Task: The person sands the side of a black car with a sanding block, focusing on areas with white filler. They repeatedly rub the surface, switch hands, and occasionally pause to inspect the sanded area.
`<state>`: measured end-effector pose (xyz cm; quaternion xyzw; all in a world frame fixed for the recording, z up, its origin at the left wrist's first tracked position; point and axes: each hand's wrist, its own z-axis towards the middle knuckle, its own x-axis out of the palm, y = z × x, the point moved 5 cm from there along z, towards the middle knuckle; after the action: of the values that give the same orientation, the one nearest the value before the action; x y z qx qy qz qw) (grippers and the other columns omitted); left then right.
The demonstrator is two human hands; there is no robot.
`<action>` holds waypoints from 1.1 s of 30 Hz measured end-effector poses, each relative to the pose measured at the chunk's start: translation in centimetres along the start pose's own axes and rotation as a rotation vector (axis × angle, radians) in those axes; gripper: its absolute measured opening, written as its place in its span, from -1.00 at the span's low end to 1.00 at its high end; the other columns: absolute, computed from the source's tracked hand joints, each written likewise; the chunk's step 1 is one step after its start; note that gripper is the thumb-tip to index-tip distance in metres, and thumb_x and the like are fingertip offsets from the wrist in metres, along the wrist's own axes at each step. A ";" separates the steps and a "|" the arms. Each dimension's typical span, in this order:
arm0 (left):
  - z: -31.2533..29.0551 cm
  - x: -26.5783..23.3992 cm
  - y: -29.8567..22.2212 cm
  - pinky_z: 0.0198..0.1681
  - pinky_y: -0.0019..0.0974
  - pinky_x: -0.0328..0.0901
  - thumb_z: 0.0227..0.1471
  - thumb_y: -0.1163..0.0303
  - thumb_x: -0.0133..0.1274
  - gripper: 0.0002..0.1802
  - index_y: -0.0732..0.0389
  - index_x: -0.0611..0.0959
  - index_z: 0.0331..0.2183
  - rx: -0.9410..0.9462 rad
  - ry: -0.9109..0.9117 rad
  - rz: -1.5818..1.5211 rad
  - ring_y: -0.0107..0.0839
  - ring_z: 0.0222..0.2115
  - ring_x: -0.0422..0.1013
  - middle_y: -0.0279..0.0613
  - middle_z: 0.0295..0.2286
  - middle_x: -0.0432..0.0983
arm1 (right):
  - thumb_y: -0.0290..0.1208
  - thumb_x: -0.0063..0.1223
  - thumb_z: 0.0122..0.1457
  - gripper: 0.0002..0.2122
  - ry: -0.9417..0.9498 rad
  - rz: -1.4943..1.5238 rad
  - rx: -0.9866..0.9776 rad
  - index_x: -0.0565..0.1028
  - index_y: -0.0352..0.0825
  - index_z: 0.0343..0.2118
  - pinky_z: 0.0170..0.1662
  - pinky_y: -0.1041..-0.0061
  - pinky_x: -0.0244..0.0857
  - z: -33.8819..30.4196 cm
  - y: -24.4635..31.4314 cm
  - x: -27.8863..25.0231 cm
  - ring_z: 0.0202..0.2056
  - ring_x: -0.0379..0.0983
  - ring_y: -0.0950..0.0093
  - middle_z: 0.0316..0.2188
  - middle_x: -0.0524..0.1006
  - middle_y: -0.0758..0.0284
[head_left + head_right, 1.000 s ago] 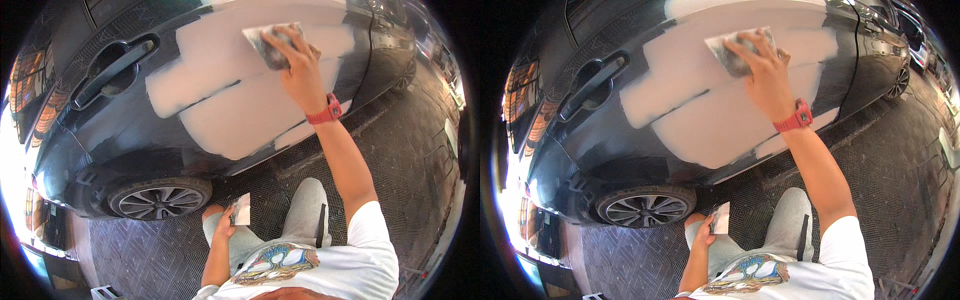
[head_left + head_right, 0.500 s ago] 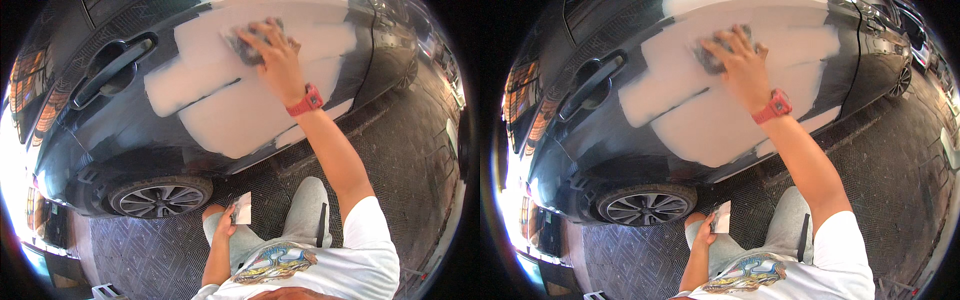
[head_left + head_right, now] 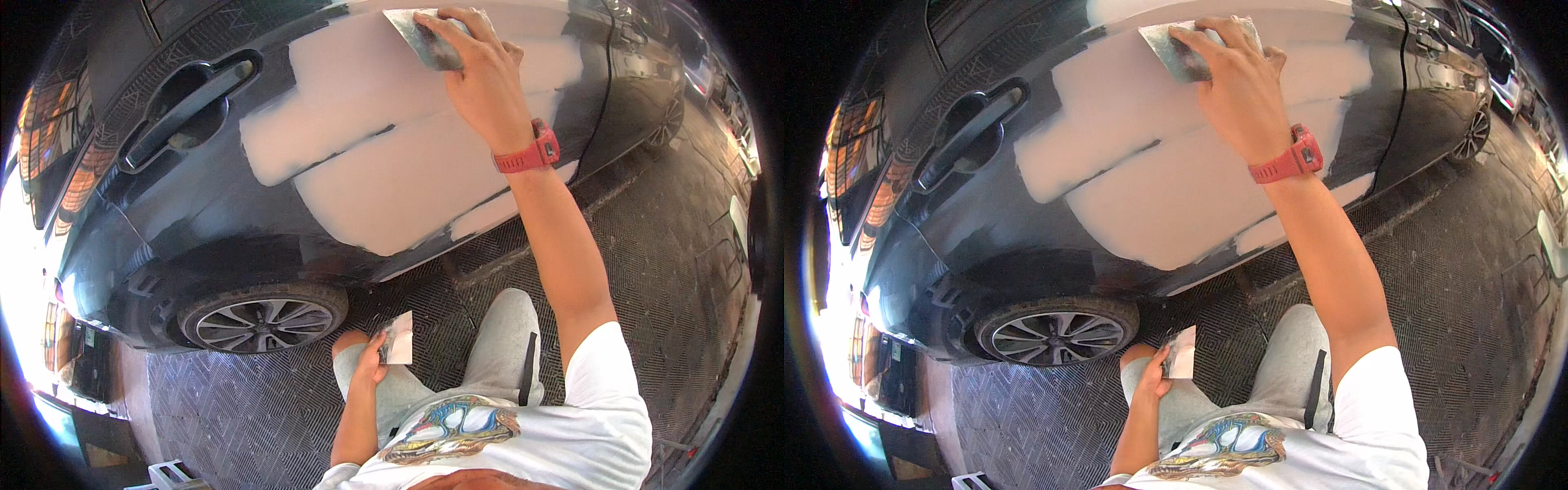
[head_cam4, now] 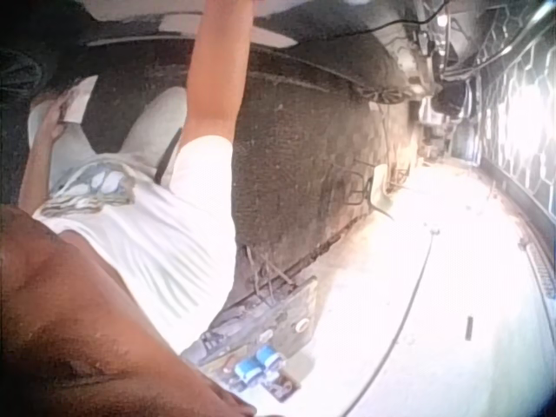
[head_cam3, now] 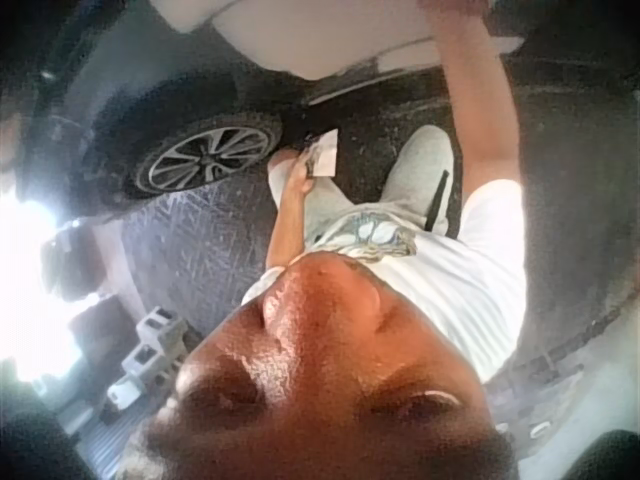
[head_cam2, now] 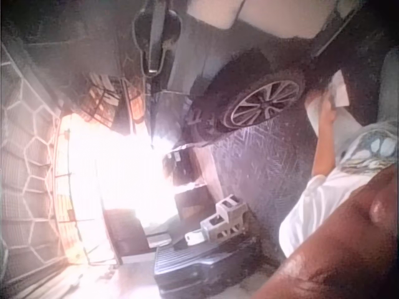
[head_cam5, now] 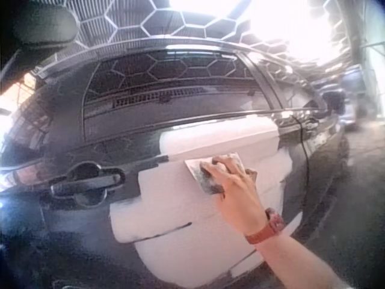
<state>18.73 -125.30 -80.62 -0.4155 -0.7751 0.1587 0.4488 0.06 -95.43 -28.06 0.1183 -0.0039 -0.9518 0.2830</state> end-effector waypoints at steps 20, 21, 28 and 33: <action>-0.1 -1.1 -0.2 0.08 -0.12 0.43 0.34 0.20 0.03 -0.54 0.21 0.48 0.16 0.003 -0.049 -0.020 -0.24 -0.02 0.54 -0.13 0.02 0.56 | -0.70 0.16 -0.05 -0.35 -0.064 0.058 -0.031 0.55 0.12 0.12 0.12 -0.01 0.03 0.9 5.0 2.3 0.28 0.27 0.34 0.14 0.45 0.52; -0.1 -1.4 -0.2 0.08 -0.12 0.43 0.34 0.20 0.03 -0.54 0.21 0.48 0.16 0.003 -0.052 -0.016 -0.25 -0.02 0.54 -0.13 0.02 0.56 | -0.70 0.13 -0.06 -0.35 -0.046 0.056 -0.041 0.54 0.05 0.14 0.14 0.00 0.05 1.3 5.4 2.2 0.29 0.27 0.26 0.16 0.44 0.44; -0.3 -1.4 -0.4 0.09 -0.14 0.42 0.34 0.20 0.03 -0.56 0.20 0.49 0.15 -0.001 -0.097 -0.030 -0.26 -0.02 0.53 -0.16 0.00 0.57 | -0.73 0.04 -0.04 -0.36 0.000 0.045 -0.025 0.50 -0.09 0.17 0.19 -0.03 0.10 1.8 6.8 2.8 0.32 0.21 0.07 0.19 0.41 0.25; -0.4 -1.5 -0.8 0.11 -0.15 0.42 0.35 0.22 0.03 -0.57 0.22 0.50 0.13 -0.004 -0.070 -0.031 -0.25 -0.01 0.53 -0.15 0.00 0.58 | -0.69 0.18 -0.06 -0.32 -0.022 -0.054 -0.034 0.54 0.16 0.15 0.11 -0.03 0.02 -0.3 5.0 4.4 0.32 0.24 0.32 0.15 0.45 0.50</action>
<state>19.06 -126.95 -80.76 -0.3985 -0.7970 0.1648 0.4230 -0.70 -102.00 -28.95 0.1032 0.0123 -0.9603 0.2590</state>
